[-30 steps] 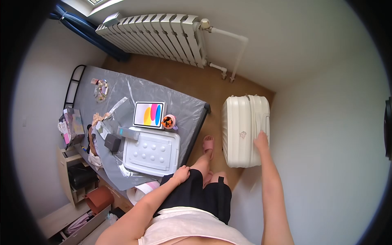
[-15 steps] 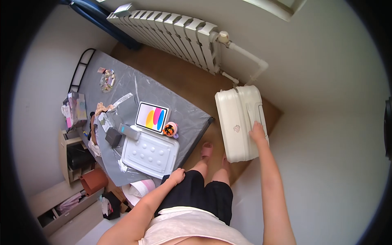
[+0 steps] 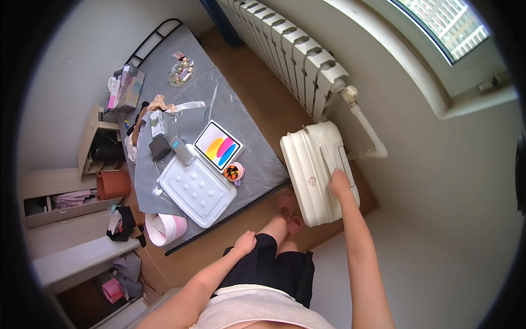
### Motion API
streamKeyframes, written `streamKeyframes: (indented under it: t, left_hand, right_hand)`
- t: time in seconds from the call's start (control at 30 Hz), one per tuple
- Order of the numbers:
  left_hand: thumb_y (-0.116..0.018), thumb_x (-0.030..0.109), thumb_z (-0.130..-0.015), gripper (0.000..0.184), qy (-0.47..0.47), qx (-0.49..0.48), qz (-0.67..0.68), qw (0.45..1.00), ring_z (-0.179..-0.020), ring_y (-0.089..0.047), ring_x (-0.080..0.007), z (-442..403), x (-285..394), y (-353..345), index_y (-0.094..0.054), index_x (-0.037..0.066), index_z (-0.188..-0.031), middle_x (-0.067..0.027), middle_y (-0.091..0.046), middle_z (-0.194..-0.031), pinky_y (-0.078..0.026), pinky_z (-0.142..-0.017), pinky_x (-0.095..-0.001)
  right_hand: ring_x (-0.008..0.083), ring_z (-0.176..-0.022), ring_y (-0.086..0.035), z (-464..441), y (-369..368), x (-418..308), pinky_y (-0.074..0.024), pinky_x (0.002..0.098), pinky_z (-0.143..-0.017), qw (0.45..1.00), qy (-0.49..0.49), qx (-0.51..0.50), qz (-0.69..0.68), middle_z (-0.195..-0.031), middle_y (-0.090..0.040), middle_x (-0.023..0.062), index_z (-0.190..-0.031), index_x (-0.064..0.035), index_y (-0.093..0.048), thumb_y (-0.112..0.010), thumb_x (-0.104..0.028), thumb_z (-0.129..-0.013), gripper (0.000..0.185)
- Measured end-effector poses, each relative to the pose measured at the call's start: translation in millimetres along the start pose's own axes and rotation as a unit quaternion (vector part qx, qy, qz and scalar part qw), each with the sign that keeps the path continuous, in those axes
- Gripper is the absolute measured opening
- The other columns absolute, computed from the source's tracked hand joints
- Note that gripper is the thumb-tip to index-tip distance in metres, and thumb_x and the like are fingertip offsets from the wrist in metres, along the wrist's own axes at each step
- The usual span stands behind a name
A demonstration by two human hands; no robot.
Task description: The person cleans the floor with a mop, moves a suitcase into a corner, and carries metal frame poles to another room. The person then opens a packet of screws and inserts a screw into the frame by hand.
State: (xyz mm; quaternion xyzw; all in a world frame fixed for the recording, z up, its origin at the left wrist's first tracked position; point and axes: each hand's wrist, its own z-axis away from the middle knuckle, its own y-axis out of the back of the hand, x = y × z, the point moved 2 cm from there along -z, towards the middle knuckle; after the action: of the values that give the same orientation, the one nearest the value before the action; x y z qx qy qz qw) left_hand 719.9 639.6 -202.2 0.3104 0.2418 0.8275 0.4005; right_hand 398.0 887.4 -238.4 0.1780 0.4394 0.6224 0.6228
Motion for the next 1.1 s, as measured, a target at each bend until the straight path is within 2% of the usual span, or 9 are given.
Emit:
streamKeyframes:
  t: [0.23, 0.4, 0.53, 0.63, 0.67, 0.8, 0.9, 1.0, 1.1]
  left_hand:
    - [-0.04, 0.014, -0.077, 0.028, 0.035, -0.041, 0.072, 0.996, -0.094, -0.051, -0.034, -44.5, 17.5, 0.1, -0.053, 0.002, -0.098, -0.0189, -0.052, -0.101, -0.041, -0.082, -0.0388]
    - [-0.047, 0.018, -0.08, 0.05, 0.002, -0.004, 0.276, 0.961, -0.099, -0.049, -0.0321, -103.7, 65.4, 31.8, -0.029, 0.001, -0.123, -0.0227, -0.049, -0.107, -0.038, -0.086, -0.0369]
    - [-0.046, 0.027, -0.083, 0.067, 0.023, 0.007, 0.442, 0.897, -0.11, -0.042, -0.0316, -165.5, 115.6, 68.8, -0.007, 0.003, -0.132, -0.0262, -0.042, -0.117, -0.033, -0.092, -0.0335]
    - [-0.044, 0.027, -0.083, 0.075, 0.012, 0.048, 0.507, 0.861, -0.116, -0.033, -0.0359, -220.0, 145.1, 78.4, 0.007, -0.004, -0.129, -0.0294, -0.026, -0.127, -0.025, -0.098, -0.0329]
    - [-0.044, 0.026, -0.083, 0.079, 0.061, 0.077, 0.427, 0.899, -0.117, -0.031, -0.0381, -237.9, 151.9, 76.9, 0.014, -0.007, -0.126, -0.0309, -0.021, -0.129, -0.023, -0.099, -0.033]
    - [-0.046, 0.018, -0.08, 0.082, 0.179, 0.13, 0.516, 0.828, -0.116, -0.03, -0.039, -277.3, 158.6, 104.0, 0.019, -0.006, -0.124, -0.0326, -0.02, -0.128, -0.024, -0.099, -0.0343]
    - [-0.048, 0.016, -0.08, 0.079, 0.177, 0.265, 0.465, 0.826, -0.114, -0.034, -0.0393, -297.8, 147.9, 109.8, 0.011, -0.004, -0.127, -0.0319, -0.025, -0.126, -0.028, -0.096, -0.0359]
    - [-0.049, 0.017, -0.08, 0.077, 0.172, 0.224, 0.566, 0.775, -0.116, -0.033, -0.0379, -302.0, 127.4, 141.7, 0.007, 0.008, -0.132, -0.0283, -0.023, -0.129, -0.029, -0.096, -0.0375]
    - [-0.048, 0.019, -0.082, 0.071, 0.17, 0.328, 0.495, 0.786, -0.115, -0.034, -0.037, -322.7, 110.9, 150.7, 0.002, 0.011, -0.133, -0.024, -0.028, -0.129, -0.03, -0.094, -0.0379]
  right_hand:
    - [0.0334, -0.094, -0.048, -67.8, 20.5, -27.2, -0.0404, 0.0388, -0.082, 0.996, 0.05, -0.038, 0.065, -0.1, -0.048, 0.0194, -0.095, 0.0046, -0.044, -0.057, -0.023, -0.07, 0.039]
    - [0.0309, -0.094, -0.05, -105.1, 43.2, -80.2, -0.0387, 0.0357, -0.081, 0.982, 0.027, -0.074, 0.172, -0.1, -0.05, 0.0188, -0.097, 0.0062, -0.05, -0.049, -0.043, -0.074, 0.054]
    - [0.0294, -0.09, -0.052, -136.2, 55.1, -98.8, -0.0394, 0.0355, -0.08, 0.985, 0.042, -0.039, 0.165, -0.093, -0.054, 0.0175, -0.095, 0.0066, -0.051, -0.047, -0.045, -0.077, 0.055]
    - [0.0277, -0.086, -0.054, -161.5, 54.9, -108.9, -0.0428, 0.0342, -0.074, 0.972, 0.082, -0.012, 0.219, -0.087, -0.055, 0.0171, -0.09, 0.0057, -0.053, -0.044, -0.044, -0.081, 0.052]
    - [0.0278, -0.082, -0.055, -168.5, 54.9, -112.1, -0.0431, 0.0351, -0.072, 0.97, 0.088, 0.011, 0.228, -0.085, -0.055, 0.0165, -0.086, 0.0048, -0.054, -0.042, -0.04, -0.082, 0.047]
    - [0.026, -0.075, -0.056, -193.6, 60.1, -131.6, -0.0448, 0.0341, -0.064, 0.941, 0.134, 0.06, 0.305, -0.08, -0.055, 0.0149, -0.084, 0.0036, -0.055, -0.04, -0.037, -0.084, 0.043]
    - [0.0242, -0.074, -0.057, -216.2, 65.0, -145.7, -0.0467, 0.0321, -0.06, 0.924, 0.178, 0.04, 0.337, -0.079, -0.057, 0.0144, -0.082, 0.0031, -0.052, -0.041, -0.038, -0.084, 0.043]
    - [0.0287, -0.07, -0.057, -231.9, 76.7, -169.3, -0.0465, 0.0357, -0.06, 0.965, 0.19, 0.075, 0.161, -0.068, -0.055, 0.0172, -0.075, 0.0049, -0.053, -0.041, -0.029, -0.085, 0.037]
    - [0.0321, -0.075, -0.057, -248.6, 80.1, -187.2, -0.0462, 0.0378, -0.067, 0.972, 0.189, 0.032, 0.137, -0.076, -0.057, 0.021, -0.078, 0.0073, -0.052, -0.039, -0.029, -0.086, 0.04]
